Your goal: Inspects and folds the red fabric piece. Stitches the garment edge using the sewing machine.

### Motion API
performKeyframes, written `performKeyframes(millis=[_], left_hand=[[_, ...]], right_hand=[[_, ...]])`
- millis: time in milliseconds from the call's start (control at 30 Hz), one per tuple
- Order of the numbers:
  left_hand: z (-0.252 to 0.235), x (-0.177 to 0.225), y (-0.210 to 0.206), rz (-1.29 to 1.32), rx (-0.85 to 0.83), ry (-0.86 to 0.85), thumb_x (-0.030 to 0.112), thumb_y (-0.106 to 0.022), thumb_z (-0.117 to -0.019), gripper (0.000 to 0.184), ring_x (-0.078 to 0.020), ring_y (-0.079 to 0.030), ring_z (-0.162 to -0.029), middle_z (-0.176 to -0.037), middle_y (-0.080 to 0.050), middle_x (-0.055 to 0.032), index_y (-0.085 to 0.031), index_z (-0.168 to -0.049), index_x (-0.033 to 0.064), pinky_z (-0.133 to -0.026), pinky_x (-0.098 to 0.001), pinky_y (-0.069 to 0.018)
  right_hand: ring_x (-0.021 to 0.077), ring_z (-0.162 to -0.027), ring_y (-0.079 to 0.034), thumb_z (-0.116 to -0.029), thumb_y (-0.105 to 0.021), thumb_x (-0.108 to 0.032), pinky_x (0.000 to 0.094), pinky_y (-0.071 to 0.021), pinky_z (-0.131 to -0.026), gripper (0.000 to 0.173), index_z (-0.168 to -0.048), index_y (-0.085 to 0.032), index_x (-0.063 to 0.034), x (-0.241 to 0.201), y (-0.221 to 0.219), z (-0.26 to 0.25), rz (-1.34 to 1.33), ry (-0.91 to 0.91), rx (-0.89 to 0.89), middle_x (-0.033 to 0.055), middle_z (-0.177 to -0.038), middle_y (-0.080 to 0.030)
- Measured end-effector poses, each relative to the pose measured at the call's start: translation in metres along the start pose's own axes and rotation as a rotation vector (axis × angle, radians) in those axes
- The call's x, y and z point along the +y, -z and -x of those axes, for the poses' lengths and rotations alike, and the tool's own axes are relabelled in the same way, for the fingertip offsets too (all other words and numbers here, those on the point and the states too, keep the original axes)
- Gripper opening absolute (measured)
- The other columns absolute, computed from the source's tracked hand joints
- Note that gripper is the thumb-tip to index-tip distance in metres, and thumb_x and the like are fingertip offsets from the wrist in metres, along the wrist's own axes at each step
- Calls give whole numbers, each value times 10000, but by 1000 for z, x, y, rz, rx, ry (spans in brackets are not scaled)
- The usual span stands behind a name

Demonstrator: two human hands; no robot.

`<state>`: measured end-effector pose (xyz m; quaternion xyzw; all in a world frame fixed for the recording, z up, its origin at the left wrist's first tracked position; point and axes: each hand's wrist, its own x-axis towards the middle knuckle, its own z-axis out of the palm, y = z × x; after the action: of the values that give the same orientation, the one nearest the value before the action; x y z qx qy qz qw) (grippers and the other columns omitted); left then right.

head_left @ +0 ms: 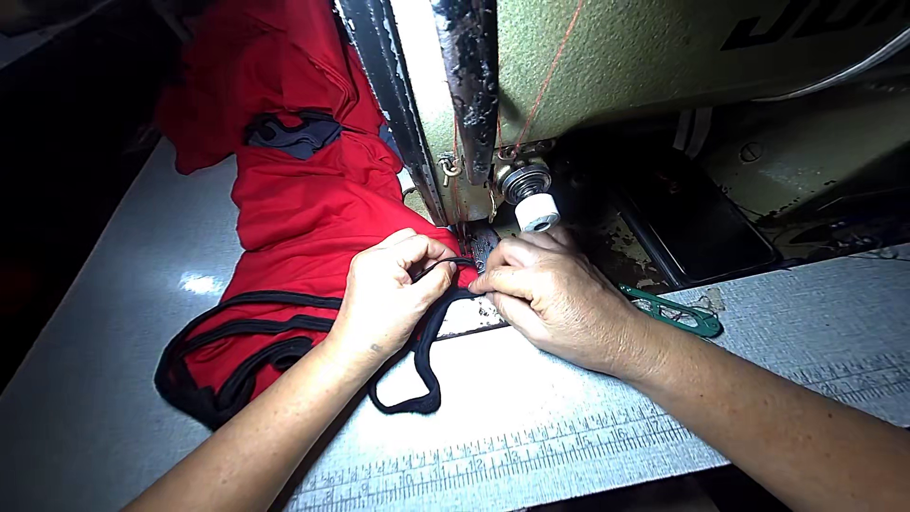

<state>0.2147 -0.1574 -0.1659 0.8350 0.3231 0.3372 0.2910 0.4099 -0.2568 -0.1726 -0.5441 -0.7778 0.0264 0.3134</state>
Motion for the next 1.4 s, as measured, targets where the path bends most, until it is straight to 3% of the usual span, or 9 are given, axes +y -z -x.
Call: performKeyframes(millis=[200,333,433,600,833,967,1033,1233,1400], left_hand=[[3,3,2,43,-35,-26,151,-677,-874,78,10,-593,-746,-797,-640,92,-738,-825,155,-651,-136,-474],[4,-2,1,-103,-88,-201,159,-654,-876,109,3,-604,-847,-836,-642,72,-758,-855,130,-744,-141,-485],[6,-2,1,-227,-123,-316,167,-622,-882,150,-31,-604,-857,-833,-642,45,-764,-862,122,-747,-173,-478],[6,2,1,-230,-130,-265,159,-618,-887,126,0,-588,-816,-820,-610,58,-736,-856,129,-707,-141,-473],[4,1,1,-125,-125,-237,171,-611,-917,131,-21,-564,-876,-850,-617,80,-732,-872,146,-765,-175,-440],[3,2,2,-251,-207,-276,197,-583,-927,165,-46,-597,-892,-864,-624,61,-739,-908,144,-817,-223,-478],[5,3,3,-255,-210,-287,181,-593,-925,164,-25,-606,-874,-867,-633,53,-749,-913,131,-782,-175,-489],[5,3,3,-233,-210,-312,138,-602,-907,150,6,-606,-830,-856,-629,40,-748,-881,114,-731,-122,-487],[7,3,2,-247,-200,-375,107,-600,-896,164,-32,-604,-834,-868,-629,12,-763,-903,90,-738,-142,-487]], right_hand=[[137,-922,-570,-948,-582,-185,380,-390,-842,251,-1010,-822,-217,2,1,1,-41,50,-23,-52,-906,-659],[135,-902,-566,-935,-583,-191,375,-387,-838,252,-988,-828,-223,2,2,1,-39,37,-12,-55,-865,-639],[132,-888,-571,-920,-588,-199,380,-390,-837,244,-954,-828,-234,2,3,2,-27,13,3,-60,-839,-633],[127,-870,-560,-921,-583,-190,368,-381,-826,255,-962,-833,-226,4,2,3,-25,45,11,-56,-824,-624],[134,-863,-556,-937,-576,-194,372,-378,-815,263,-989,-831,-230,4,4,3,-12,77,-2,-48,-832,-618],[131,-859,-562,-923,-583,-182,375,-378,-819,254,-970,-830,-218,4,3,3,-24,54,5,-49,-823,-622],[127,-870,-586,-904,-597,-165,373,-397,-826,237,-944,-827,-203,4,2,3,-48,18,26,-44,-832,-644],[130,-864,-607,-873,-632,-128,359,-427,-834,112,-822,-731,-136,3,-1,2,-98,-67,83,-11,-797,-622],[134,-792,-602,-875,-632,-94,365,-444,-779,59,-884,-685,-117,1,-2,0,-102,-88,86,0,-810,-638]])
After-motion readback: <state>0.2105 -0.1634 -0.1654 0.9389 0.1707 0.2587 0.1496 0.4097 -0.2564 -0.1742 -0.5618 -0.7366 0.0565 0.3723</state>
